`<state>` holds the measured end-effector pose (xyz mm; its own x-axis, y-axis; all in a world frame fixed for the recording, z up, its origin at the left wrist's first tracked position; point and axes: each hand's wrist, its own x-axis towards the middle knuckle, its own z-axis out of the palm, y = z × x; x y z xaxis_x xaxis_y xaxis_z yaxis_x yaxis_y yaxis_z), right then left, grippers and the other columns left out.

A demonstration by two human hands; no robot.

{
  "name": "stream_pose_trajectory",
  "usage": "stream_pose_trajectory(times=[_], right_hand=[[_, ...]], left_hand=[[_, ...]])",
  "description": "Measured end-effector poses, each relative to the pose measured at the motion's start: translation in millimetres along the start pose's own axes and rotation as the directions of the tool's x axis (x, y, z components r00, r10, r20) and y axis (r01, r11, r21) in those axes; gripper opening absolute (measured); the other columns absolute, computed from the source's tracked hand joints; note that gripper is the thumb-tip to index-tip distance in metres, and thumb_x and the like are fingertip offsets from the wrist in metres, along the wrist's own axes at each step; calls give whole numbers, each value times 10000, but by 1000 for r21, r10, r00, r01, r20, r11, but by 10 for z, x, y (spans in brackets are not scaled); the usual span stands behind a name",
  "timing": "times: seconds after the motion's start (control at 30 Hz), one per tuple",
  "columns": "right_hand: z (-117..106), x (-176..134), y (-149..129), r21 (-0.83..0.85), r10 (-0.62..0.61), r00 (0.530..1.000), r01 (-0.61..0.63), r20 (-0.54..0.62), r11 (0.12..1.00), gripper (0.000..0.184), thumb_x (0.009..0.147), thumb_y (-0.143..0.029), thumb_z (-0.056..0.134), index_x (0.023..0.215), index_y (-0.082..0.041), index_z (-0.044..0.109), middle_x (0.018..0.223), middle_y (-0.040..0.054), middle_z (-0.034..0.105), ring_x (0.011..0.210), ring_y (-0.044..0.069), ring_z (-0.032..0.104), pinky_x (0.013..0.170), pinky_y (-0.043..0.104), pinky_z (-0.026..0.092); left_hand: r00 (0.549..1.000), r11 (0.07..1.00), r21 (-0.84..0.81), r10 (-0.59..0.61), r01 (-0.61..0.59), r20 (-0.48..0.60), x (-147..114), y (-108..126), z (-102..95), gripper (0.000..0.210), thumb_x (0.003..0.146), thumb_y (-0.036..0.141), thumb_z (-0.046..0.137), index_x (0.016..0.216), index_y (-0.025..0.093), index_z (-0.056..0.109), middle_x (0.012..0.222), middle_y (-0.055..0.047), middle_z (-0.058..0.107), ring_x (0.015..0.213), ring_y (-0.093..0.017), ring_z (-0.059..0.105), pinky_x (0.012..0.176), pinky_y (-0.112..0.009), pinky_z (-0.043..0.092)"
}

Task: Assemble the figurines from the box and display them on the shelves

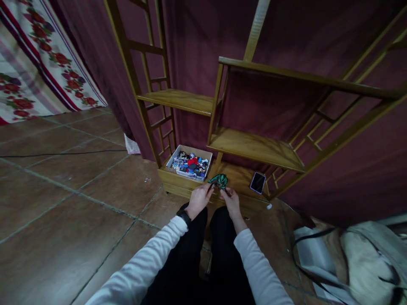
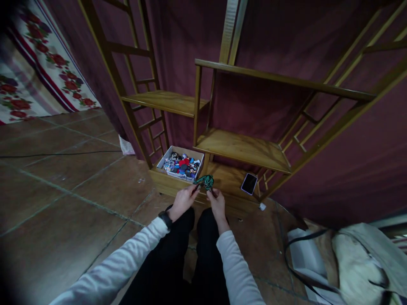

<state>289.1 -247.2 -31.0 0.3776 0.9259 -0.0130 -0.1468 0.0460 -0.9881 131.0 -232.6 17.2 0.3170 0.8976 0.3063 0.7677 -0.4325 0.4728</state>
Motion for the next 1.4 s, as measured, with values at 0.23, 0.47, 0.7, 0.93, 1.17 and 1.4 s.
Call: stream_pose_trajectory(times=[0.23, 0.47, 0.7, 0.93, 1.17, 1.4], right_hand=[[12, 39, 50, -76, 30, 1000, -30, -8, 997, 375, 631, -449, 673, 871, -164, 636, 778, 15, 657, 640, 137, 604, 607, 279, 550], [0, 65, 102, -65, 45, 999, -45, 0, 997, 340, 638, -418, 675, 865, -168, 634, 780, 10, 647, 631, 129, 603, 606, 273, 552], [-14, 75, 126, -23, 63, 998, -62, 32, 998, 342, 633, -426, 677, 858, -171, 638, 787, 10, 649, 652, 140, 618, 606, 279, 549], [-35, 74, 118, 54, 73, 995, -76, 68, 996, 304, 608, -380, 710, 816, -179, 614, 817, 11, 655, 664, 135, 617, 628, 285, 540], [-159, -11, 50, 242, -5, 996, -17, 91, 970, 305, 605, -348, 735, 841, -205, 605, 845, 21, 668, 763, 146, 622, 710, 292, 514], [-171, -59, 18, 223, -65, 994, 43, 92, 974, 247, 660, -344, 654, 869, -216, 618, 895, 37, 675, 791, 150, 608, 687, 270, 482]], left_hand=[[980, 968, -158, -184, 194, 74, 91, -55, 103, 370, 862, 347, 485, 1194, 206, 564, 1027, -79, 686, 938, -205, 633, 792, -281, 450], [975, 947, -236, -202, 218, 90, 69, -23, 62, 339, 831, 307, 538, 1153, 214, 592, 1000, -72, 695, 918, -198, 639, 781, -277, 455], [988, 990, -58, -126, 131, 94, -6, 21, 79, 298, 866, 344, 477, 1108, 206, 583, 924, -84, 696, 836, -210, 651, 720, -282, 445], [989, 958, 249, 139, -145, 42, -114, 131, 32, 298, 916, 310, 361, 1036, 136, 570, 822, -113, 658, 786, -216, 628, 722, -310, 426], [893, 802, 408, 440, -436, 88, -190, 318, -121, 414, 872, 103, 361, 1282, 64, 403, 877, -114, 626, 839, -212, 587, 763, -345, 412], [845, 734, 440, 521, -517, 124, -199, 425, -225, 413, 879, 83, 327, 1287, 53, 383, 929, -117, 603, 895, -206, 562, 803, -345, 393]])
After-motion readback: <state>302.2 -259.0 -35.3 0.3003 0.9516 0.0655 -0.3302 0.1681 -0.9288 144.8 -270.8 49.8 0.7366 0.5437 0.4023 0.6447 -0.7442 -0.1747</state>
